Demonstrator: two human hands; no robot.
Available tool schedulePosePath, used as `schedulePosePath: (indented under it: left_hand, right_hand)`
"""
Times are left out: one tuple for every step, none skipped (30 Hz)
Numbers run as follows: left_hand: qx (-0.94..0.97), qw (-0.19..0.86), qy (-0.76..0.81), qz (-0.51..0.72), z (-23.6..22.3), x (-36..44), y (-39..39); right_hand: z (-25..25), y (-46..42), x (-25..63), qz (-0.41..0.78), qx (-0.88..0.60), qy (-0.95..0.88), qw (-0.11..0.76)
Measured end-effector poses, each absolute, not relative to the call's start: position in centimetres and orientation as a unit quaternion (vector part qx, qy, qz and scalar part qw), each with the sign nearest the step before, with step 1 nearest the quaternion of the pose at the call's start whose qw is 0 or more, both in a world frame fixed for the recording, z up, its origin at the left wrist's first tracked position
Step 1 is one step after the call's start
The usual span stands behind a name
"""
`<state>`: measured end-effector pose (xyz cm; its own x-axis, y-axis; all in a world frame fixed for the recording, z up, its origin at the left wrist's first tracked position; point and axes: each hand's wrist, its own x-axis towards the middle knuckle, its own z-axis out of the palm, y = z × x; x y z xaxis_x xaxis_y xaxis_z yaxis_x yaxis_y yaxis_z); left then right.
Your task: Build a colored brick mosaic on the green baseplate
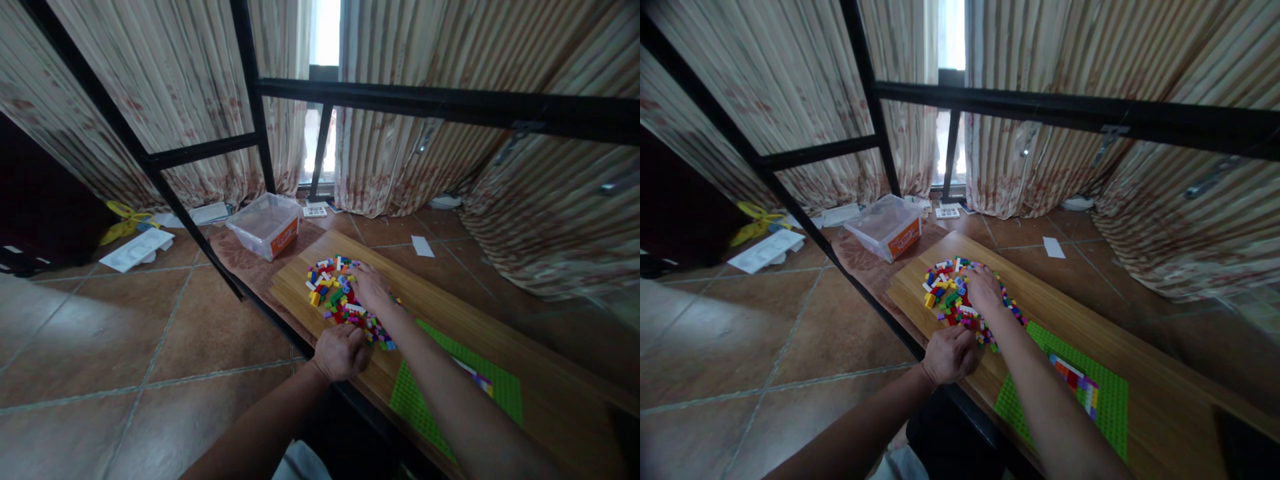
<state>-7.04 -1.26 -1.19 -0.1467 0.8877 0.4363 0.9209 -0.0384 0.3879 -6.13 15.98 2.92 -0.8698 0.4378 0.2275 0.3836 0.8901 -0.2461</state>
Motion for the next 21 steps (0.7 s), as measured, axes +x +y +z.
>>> schedulePosePath:
  left_hand:
    - [-0.652,0.026,-0.694,-0.304,-1.2,-7.0,-1.3]
    - [-0.652,0.026,-0.695,-0.303,-1.2,-7.0,-1.3]
    - [-0.651,0.025,-0.696,-0.302,-1.2,-7.0,-1.3]
    - [-0.651,0.024,-0.697,-0.300,-1.1,-7.0,-1.3]
    - [-0.650,0.022,-0.698,-0.299,-1.1,-7.0,-1.3]
    - [-0.650,0.020,-0.699,-0.299,-1.0,-7.0,-1.3]
    - [-0.649,0.018,-0.699,-0.301,-1.0,-7.0,-1.4]
    - [-0.647,0.016,-0.699,-0.305,-0.9,-7.0,-1.4]
    - [-0.644,0.013,-0.698,-0.314,-0.9,-7.0,-1.4]
    - [-0.639,0.010,-0.697,-0.325,-0.9,-7.0,-1.5]
    - [-0.634,0.005,-0.696,-0.338,-0.8,-7.1,-1.5]
    - [-0.628,-0.001,-0.694,-0.352,-0.8,-7.1,-1.6]
    - [-0.621,-0.007,-0.694,-0.365,-0.9,-7.1,-1.6]
    - [-0.614,-0.012,-0.694,-0.376,-0.9,-7.1,-1.7]
    - [-0.610,-0.015,-0.693,-0.385,-0.9,-7.1,-1.7]
    - [-0.608,-0.015,-0.691,-0.391,-0.9,-7.2,-1.8]
    - [-0.612,-0.014,-0.686,-0.394,-0.9,-7.2,-1.8]
    - [-0.618,-0.011,-0.680,-0.394,-0.9,-7.2,-1.8]
    - [-0.625,-0.007,-0.675,-0.392,-0.8,-7.2,-1.8]
    - [-0.632,-0.005,-0.671,-0.388,-0.8,-7.2,-1.8]
    - [-0.636,-0.004,-0.670,-0.382,-0.7,-7.2,-1.8]
  right_hand:
    - [2.9,16.0,-5.8,0.099,-0.218,-0.961,0.141]
    - [2.9,15.9,-5.5,0.105,-0.223,-0.958,0.145]
    - [2.9,15.9,-5.1,0.116,-0.230,-0.954,0.152]
    - [2.9,15.8,-4.7,0.133,-0.239,-0.948,0.164]
    - [3.0,15.6,-4.2,0.158,-0.248,-0.939,0.180]
    - [3.0,15.5,-3.6,0.190,-0.259,-0.926,0.199]
    - [3.0,15.2,-3.0,0.226,-0.272,-0.910,0.218]
    - [3.1,14.9,-2.3,0.261,-0.283,-0.892,0.235]
    - [3.1,14.6,-1.4,0.295,-0.292,-0.875,0.250]
    - [3.1,14.1,-0.5,0.327,-0.298,-0.858,0.260]
    - [3.0,13.6,0.5,0.357,-0.300,-0.843,0.267]
    - [2.9,13.1,1.5,0.384,-0.296,-0.832,0.268]
    - [2.8,12.5,2.4,0.408,-0.289,-0.825,0.264]
    - [2.7,11.8,3.3,0.423,-0.284,-0.820,0.259]
    - [2.7,11.2,4.1,0.431,-0.279,-0.821,0.250]
    - [2.6,10.5,4.8,0.432,-0.277,-0.823,0.243]
    - [2.6,9.9,5.2,0.431,-0.276,-0.826,0.238]
    - [2.5,9.3,5.5,0.429,-0.276,-0.827,0.235]
    - [2.5,8.8,5.6,0.429,-0.277,-0.826,0.237]
    - [2.5,8.4,5.6,0.432,-0.281,-0.822,0.243]
    - [2.5,8.1,5.5,0.438,-0.287,-0.814,0.250]
